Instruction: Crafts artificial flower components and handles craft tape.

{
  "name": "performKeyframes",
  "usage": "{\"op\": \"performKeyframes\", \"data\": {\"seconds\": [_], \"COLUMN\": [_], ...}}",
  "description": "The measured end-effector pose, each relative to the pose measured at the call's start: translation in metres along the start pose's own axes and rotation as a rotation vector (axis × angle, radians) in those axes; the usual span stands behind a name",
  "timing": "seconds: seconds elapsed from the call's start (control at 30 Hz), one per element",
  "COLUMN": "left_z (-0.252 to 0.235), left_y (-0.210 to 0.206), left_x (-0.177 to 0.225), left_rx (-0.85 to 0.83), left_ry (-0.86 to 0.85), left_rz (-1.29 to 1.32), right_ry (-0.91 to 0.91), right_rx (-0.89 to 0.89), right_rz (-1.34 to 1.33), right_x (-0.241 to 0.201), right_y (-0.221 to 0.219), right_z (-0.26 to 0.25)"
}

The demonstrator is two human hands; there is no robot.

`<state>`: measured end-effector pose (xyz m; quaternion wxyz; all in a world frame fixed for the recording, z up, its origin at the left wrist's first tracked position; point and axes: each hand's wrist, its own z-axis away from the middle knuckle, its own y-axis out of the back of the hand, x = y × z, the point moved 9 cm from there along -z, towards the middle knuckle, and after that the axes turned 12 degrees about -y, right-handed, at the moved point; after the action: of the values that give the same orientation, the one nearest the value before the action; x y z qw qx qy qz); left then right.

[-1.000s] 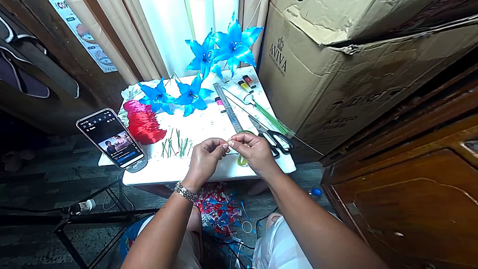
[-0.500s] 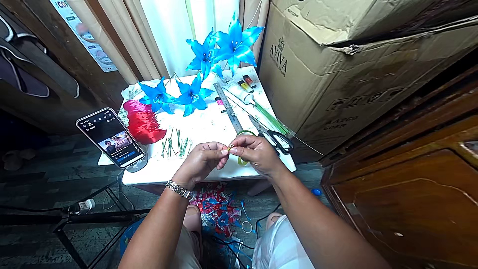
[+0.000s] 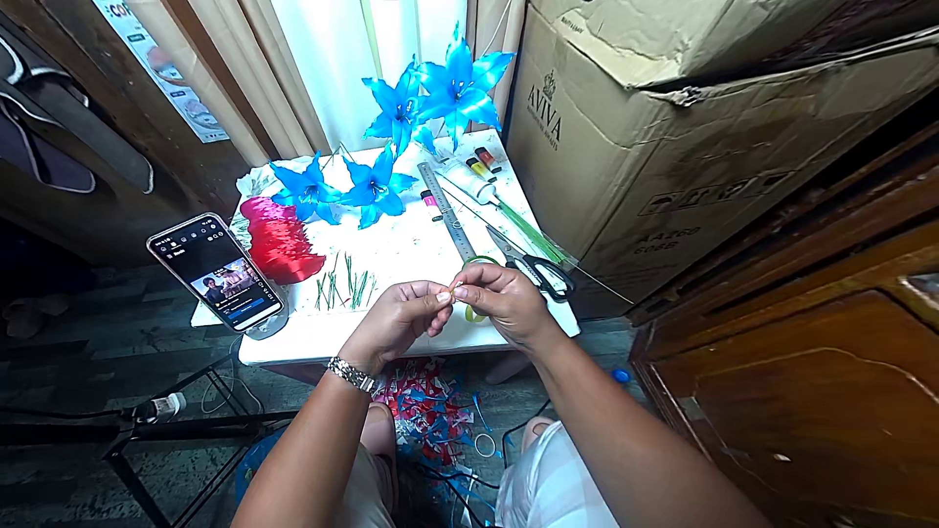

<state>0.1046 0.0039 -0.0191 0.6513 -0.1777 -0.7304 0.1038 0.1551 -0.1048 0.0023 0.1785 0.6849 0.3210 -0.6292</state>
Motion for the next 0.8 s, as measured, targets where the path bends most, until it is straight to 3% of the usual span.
{"op": "performKeyframes", "data": {"seconds": [0.13,0.23,0.37,0.47,0.63,0.8], "left_z": [0.006,0.011,0.005,0.003,0.005,0.007], "left_y": [0.002,-0.003,0.004,-0.002,-0.015,-0.019], "left_x": [0.029,0.037,0.015,0.001,-0.004,-0.009], "left_rx": [0.204,0.272,0.253,0.112,-0.133,-0.149], "left_ry": [-0.353,-0.519,-0.275,-0.080,0.023,0.119], "left_rz": [-0.627,-0.800,-0.182,0.139,0.283,0.293], "right_ry": [-0.025,-0.043,-0.058,-0.102,-0.091,-0.008], "right_rx": [0.167,0.219,0.108,-0.059,-0.269,-0.159], "right_rz": [0.022,-0.011,-0.156,-0.263,-0.252,-0.157], "right_x": [0.005,0.009,0.012,0.012,0.003,-0.001], "right_y": [0.007,0.005,-0.003,-0.013,-0.025,-0.015], "right_z": [0.001,0.001,-0.001,-0.002,0.002,0.002]}}
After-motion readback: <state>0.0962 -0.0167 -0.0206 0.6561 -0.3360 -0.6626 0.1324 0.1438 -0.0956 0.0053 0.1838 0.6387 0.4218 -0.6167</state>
